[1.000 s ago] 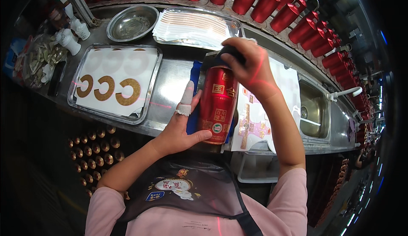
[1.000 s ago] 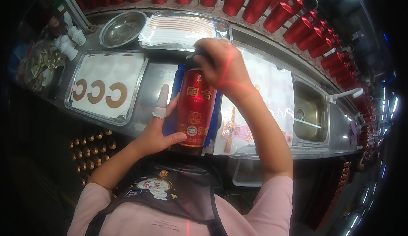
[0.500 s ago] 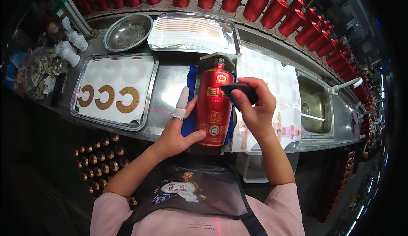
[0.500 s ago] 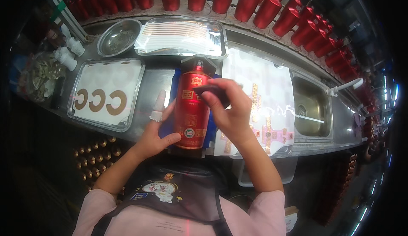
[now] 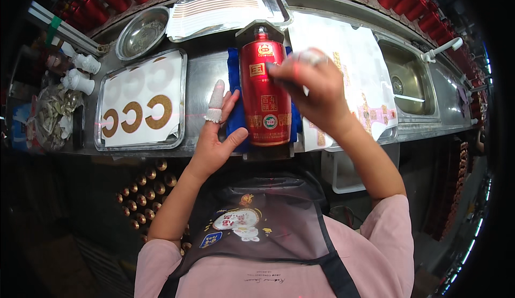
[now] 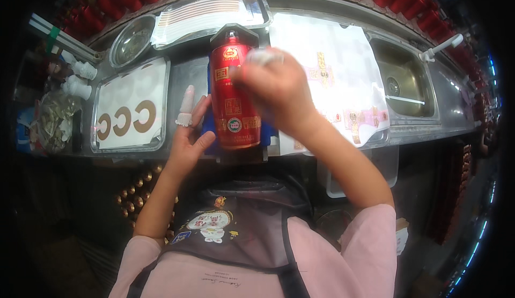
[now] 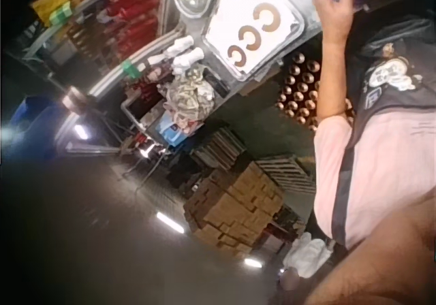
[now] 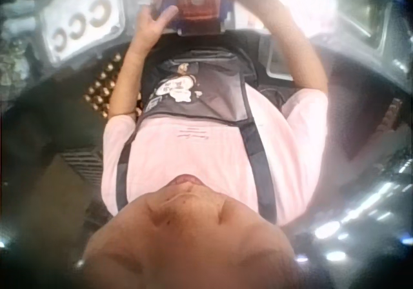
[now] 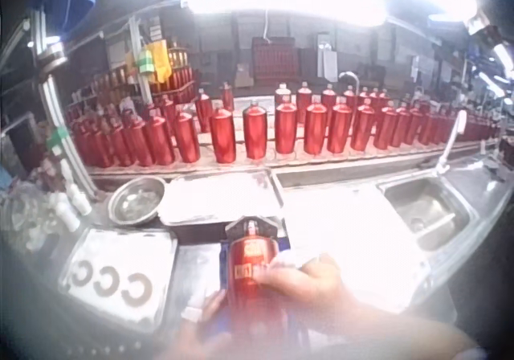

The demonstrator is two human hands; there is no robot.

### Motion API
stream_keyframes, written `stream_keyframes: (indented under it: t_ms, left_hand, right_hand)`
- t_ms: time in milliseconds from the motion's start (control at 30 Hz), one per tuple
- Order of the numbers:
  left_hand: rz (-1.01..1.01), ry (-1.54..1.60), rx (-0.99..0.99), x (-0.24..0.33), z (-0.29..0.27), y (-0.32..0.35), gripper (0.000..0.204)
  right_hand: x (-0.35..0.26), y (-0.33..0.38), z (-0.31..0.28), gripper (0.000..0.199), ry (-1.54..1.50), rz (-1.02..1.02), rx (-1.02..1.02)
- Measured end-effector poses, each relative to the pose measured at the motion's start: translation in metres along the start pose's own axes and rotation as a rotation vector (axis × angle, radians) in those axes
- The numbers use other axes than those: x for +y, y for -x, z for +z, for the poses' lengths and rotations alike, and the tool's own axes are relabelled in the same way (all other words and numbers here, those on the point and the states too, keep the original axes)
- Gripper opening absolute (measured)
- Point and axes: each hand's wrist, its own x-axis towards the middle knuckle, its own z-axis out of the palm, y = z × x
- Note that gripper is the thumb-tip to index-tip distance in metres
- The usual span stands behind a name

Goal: The person applies gold crescent-shaped stickers to red cylindrical containers using a handheld applicator. They repeatedly pick up stickers, align them on the container, and press them into place. The person also handles a small white object and a blue tool during the process.

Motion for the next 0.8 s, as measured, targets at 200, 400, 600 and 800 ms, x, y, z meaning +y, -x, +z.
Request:
stream_keyframes:
  t_ms: [200, 400, 600, 800]
  left_hand:
    - [-0.002, 0.019, 0.032, -0.002, -0.005, 0.010, 0.068]
    - [0.039, 0.023, 0.074, 0.000, -0.004, 0.015, 0.083]
    - [0.003, 0.000, 0.083, 0.004, -0.009, 0.023, 0.079]
    - [0.012, -0.032, 0.031, 0.008, -0.007, 0.020, 0.083]
  right_hand:
    - [-0.064, 0.047, -0.019, 0.036, -0.154, -0.167, -0.149]
    - [-0.075, 0.026, 0.013, 0.017, 0.122, -0.248, -0.295]
    - [-0.093, 0.040, 0.001, 0.033, 0.039, -0.266, -0.215]
    - [-0.076, 0.050, -0.005, 0.032, 0.000, -0.188, -0.170]
